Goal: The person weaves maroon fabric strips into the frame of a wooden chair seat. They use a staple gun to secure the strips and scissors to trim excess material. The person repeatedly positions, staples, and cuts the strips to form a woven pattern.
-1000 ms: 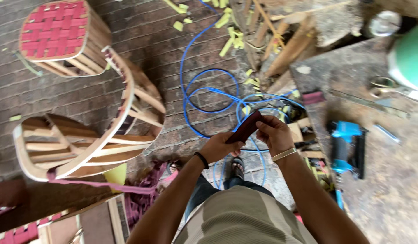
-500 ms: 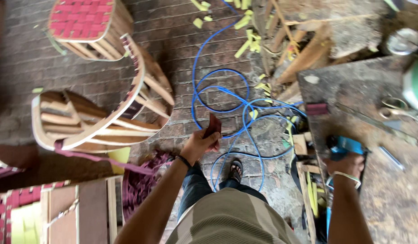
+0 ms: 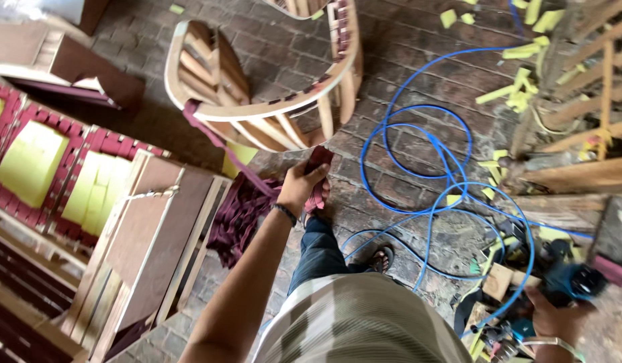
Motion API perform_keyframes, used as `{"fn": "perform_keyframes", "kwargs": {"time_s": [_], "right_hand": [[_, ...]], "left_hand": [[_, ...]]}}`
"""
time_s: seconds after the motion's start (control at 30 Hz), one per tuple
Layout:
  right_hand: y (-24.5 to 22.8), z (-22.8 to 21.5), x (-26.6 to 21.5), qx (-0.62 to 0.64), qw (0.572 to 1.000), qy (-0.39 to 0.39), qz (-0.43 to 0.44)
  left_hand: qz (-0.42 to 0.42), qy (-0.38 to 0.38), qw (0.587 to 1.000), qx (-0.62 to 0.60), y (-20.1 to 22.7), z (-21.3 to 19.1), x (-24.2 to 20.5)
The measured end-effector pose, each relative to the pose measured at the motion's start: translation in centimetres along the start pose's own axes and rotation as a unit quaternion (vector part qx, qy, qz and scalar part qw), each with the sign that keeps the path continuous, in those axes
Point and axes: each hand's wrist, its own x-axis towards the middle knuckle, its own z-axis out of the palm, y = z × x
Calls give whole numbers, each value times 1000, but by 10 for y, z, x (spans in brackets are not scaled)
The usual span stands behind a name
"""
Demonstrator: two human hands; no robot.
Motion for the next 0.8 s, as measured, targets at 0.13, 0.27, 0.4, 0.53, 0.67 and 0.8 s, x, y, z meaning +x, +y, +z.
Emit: {"fn": "perform_keyframes", "kwargs": {"time_s": [0.13,0.27,0.4,0.53,0.67,0.8], "right_hand": [[-73,114,21,-13,976,-188,108],[-166,230,16,-79,961,-263,27],[-247,327,17,-294,906,-301,-48],[-298,398,29,-342,861,-302,-223],[-323,450,45,-334,858,-333,-204],[-342,495,70,-255,862,-413,-145]], "left_hand": [[13,39,998,-39,35,-58,27],[22,54,994,-91,59,-116,54],[52,62,995,-56,75,-168,79],[13,91,991,-95,89,-201,101],[-47,94,990,-90,97,-226,125],[-27,94,985,-143,106,-230,155]]}}
